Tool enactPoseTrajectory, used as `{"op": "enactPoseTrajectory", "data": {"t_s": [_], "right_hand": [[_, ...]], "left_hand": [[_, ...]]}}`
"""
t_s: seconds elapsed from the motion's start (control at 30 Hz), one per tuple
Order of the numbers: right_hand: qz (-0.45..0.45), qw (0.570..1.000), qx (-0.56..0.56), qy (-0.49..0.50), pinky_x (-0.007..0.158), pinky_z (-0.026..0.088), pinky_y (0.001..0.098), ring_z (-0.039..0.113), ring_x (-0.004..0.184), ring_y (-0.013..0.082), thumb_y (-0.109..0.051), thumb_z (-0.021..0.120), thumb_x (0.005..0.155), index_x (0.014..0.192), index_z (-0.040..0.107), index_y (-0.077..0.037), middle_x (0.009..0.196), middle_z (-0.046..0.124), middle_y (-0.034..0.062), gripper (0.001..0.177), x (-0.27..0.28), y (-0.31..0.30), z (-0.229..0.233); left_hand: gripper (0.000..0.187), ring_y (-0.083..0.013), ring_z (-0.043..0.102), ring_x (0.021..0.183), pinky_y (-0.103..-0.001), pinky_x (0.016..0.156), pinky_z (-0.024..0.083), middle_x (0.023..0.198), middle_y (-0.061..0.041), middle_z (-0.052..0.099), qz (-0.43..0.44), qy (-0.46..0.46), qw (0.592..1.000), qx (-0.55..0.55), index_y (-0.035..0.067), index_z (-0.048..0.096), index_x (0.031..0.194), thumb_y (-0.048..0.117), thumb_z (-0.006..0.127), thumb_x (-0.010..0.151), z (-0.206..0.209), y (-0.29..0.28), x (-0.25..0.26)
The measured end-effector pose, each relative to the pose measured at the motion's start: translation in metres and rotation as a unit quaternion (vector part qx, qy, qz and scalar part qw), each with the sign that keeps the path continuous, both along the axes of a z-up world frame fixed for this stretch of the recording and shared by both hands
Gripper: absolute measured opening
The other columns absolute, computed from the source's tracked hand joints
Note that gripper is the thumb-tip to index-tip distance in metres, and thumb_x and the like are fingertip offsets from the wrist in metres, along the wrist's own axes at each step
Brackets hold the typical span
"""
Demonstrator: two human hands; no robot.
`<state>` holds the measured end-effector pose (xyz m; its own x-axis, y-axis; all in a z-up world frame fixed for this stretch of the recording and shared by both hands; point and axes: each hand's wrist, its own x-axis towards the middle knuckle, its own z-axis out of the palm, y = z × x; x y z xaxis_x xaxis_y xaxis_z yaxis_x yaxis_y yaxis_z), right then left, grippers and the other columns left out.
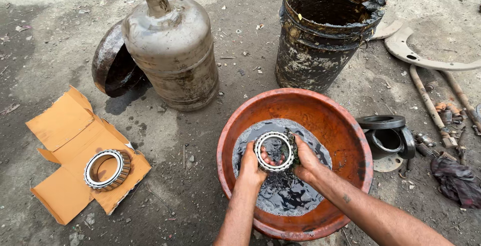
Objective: The person cleans large metal bearings by rinsing them in a basin of dark liquid, scrubbing them with a cloth, and setting them onto a piece of cardboard on the ground.
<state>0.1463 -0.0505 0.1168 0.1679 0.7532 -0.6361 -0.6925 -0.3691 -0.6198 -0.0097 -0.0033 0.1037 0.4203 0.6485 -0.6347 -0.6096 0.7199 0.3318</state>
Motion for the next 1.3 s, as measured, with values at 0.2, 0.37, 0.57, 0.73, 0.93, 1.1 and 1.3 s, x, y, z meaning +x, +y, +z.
{"op": "enactPoseTrajectory", "data": {"t_s": [0.2, 0.37, 0.57, 0.73, 0.93, 1.1, 1.3], "right_hand": [[0.108, 0.983, 0.029, -0.144, 0.056, 0.055, 0.0310, 0.067, 0.068, 0.0148, -0.032, 0.060, 0.103, 0.111, 0.070, -0.005, 0.091, 0.072, 0.0092, 0.030, 0.022, -0.004, -0.007], [0.133, 0.967, -0.045, -0.213, 0.066, 0.060, 0.0347, 0.072, 0.075, 0.0181, -0.025, 0.063, 0.095, 0.112, 0.070, -0.001, 0.095, 0.075, 0.0118, 0.030, 0.012, -0.005, 0.023], [0.108, 0.976, 0.013, -0.189, 0.067, 0.060, 0.0332, 0.071, 0.079, 0.0174, -0.030, 0.063, 0.096, 0.114, 0.070, -0.002, 0.094, 0.074, 0.0108, 0.034, 0.017, -0.008, 0.002], [0.133, 0.902, 0.012, -0.411, 0.078, 0.058, 0.0357, 0.072, 0.090, 0.0183, -0.038, 0.064, 0.095, 0.124, 0.070, -0.004, 0.105, 0.079, 0.0127, 0.045, 0.019, -0.009, -0.013], [0.337, 0.647, -0.088, -0.678, 0.094, 0.056, 0.0475, 0.073, 0.104, 0.0318, -0.044, 0.070, 0.088, 0.135, 0.065, -0.015, 0.112, 0.076, 0.0184, 0.055, 0.042, -0.024, -0.008], [0.442, 0.449, 0.068, -0.774, 0.093, 0.053, 0.0518, 0.059, 0.115, 0.0384, -0.036, 0.074, 0.078, 0.131, 0.068, -0.018, 0.128, 0.057, 0.0217, 0.056, 0.021, -0.053, -0.022], [0.489, 0.431, -0.002, -0.758, 0.098, 0.050, 0.0513, 0.056, 0.118, 0.0363, -0.047, 0.073, 0.088, 0.120, 0.071, -0.014, 0.129, 0.054, 0.0214, 0.046, 0.026, -0.027, -0.021]], "left_hand": [[0.039, -0.0112, 0.051, 0.052, -0.028, 0.046, 0.045, 0.060, 0.001, 0.055, -0.204, 0.203, 0.928, 0.237, 0.006, 0.069, 0.083, 0.041, 0.066, 0.097, 0.017, -0.003, -0.002], [0.031, -0.0062, 0.063, 0.065, -0.023, 0.055, 0.050, 0.075, -0.001, 0.071, -0.239, 0.146, 0.908, 0.313, 0.003, 0.072, 0.088, 0.033, 0.078, 0.091, 0.023, -0.005, 0.000], [0.023, -0.0094, 0.069, 0.069, -0.023, 0.058, 0.055, 0.081, -0.009, 0.075, -0.209, 0.147, 0.899, 0.356, 0.003, 0.069, 0.089, 0.012, 0.088, 0.079, 0.017, -0.008, 0.005], [0.022, -0.0132, 0.068, 0.055, -0.027, 0.048, 0.055, 0.074, -0.012, 0.075, -0.091, 0.208, 0.955, 0.192, -0.004, 0.074, 0.087, 0.013, 0.086, 0.080, -0.002, 0.005, -0.004], [0.026, -0.0142, 0.058, 0.044, -0.028, 0.040, 0.046, 0.068, -0.014, 0.071, -0.059, 0.265, 0.953, 0.134, -0.004, 0.075, 0.090, 0.022, 0.072, 0.093, -0.066, 0.011, -0.007], [0.024, -0.0165, 0.064, 0.050, -0.029, 0.044, 0.053, 0.073, -0.016, 0.074, -0.041, 0.205, 0.971, 0.112, -0.007, 0.072, 0.100, 0.015, 0.062, 0.096, -0.094, 0.008, -0.013], [0.028, -0.0199, 0.071, 0.063, -0.030, 0.058, 0.059, 0.087, -0.020, 0.076, -0.062, 0.124, 0.981, 0.136, -0.010, 0.068, 0.109, 0.010, 0.058, 0.092, -0.086, 0.011, -0.003]]}}
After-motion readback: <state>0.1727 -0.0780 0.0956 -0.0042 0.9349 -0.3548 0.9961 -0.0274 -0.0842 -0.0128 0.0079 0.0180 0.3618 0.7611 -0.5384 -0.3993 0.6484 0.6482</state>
